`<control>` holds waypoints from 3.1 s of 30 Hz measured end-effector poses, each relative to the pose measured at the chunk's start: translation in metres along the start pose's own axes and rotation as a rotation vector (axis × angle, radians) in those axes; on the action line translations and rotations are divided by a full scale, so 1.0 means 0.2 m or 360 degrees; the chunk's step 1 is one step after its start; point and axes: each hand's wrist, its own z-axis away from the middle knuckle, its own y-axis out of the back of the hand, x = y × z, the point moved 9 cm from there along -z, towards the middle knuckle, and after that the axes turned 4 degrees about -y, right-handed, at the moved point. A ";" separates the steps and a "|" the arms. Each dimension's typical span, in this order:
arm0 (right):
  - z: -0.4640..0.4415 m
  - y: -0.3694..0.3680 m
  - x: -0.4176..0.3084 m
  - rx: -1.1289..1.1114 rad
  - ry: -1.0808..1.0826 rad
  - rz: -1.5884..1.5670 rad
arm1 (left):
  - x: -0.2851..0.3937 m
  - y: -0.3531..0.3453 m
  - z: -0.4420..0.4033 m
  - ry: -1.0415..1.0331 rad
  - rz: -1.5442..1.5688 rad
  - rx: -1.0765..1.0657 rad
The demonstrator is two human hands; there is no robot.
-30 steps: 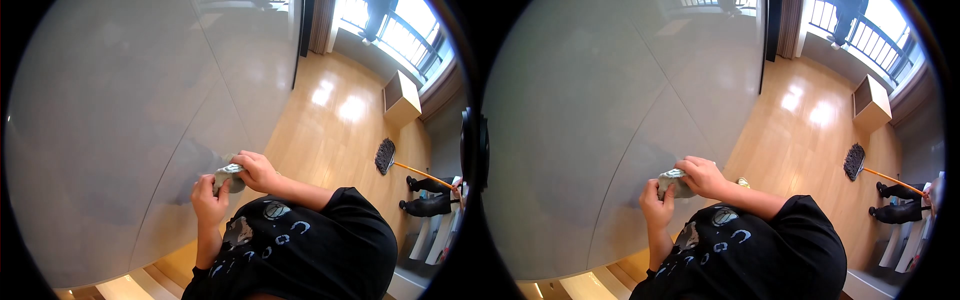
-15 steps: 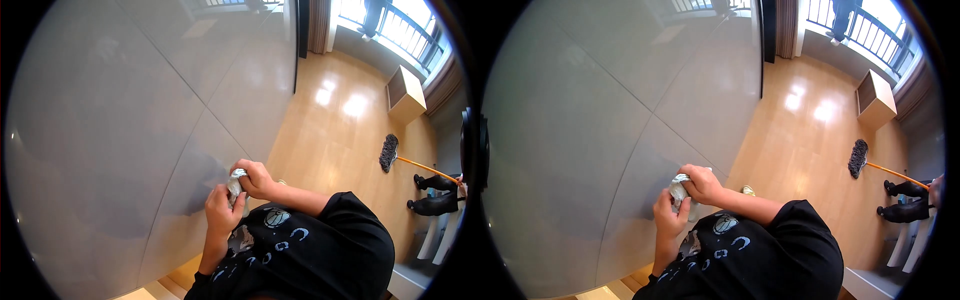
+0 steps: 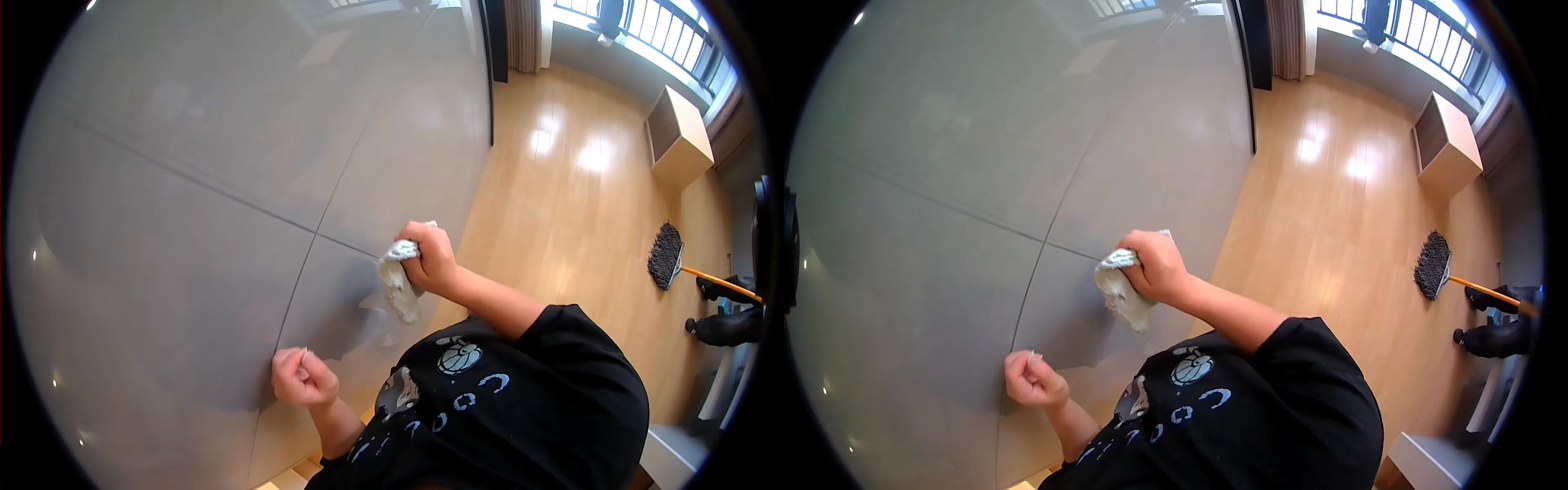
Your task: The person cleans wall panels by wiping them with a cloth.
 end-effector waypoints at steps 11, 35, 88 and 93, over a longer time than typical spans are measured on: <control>-0.25 0.08 -0.19 0.0466 0.0664 0.0651 | 0.37 0.18 0.13 -0.0859 -0.0735 0.0253; -0.33 0.29 -0.04 0.0967 0.0087 0.0770 | 0.35 0.45 0.23 -0.0680 -0.0977 0.0321; -0.88 -0.03 -1.15 0.0585 0.0798 0.0814 | 0.14 0.57 0.57 -0.0585 -0.0822 0.0334; -0.79 -0.04 -1.11 0.0521 0.0756 0.0876 | 0.15 0.62 0.54 -0.0654 -0.0711 0.0295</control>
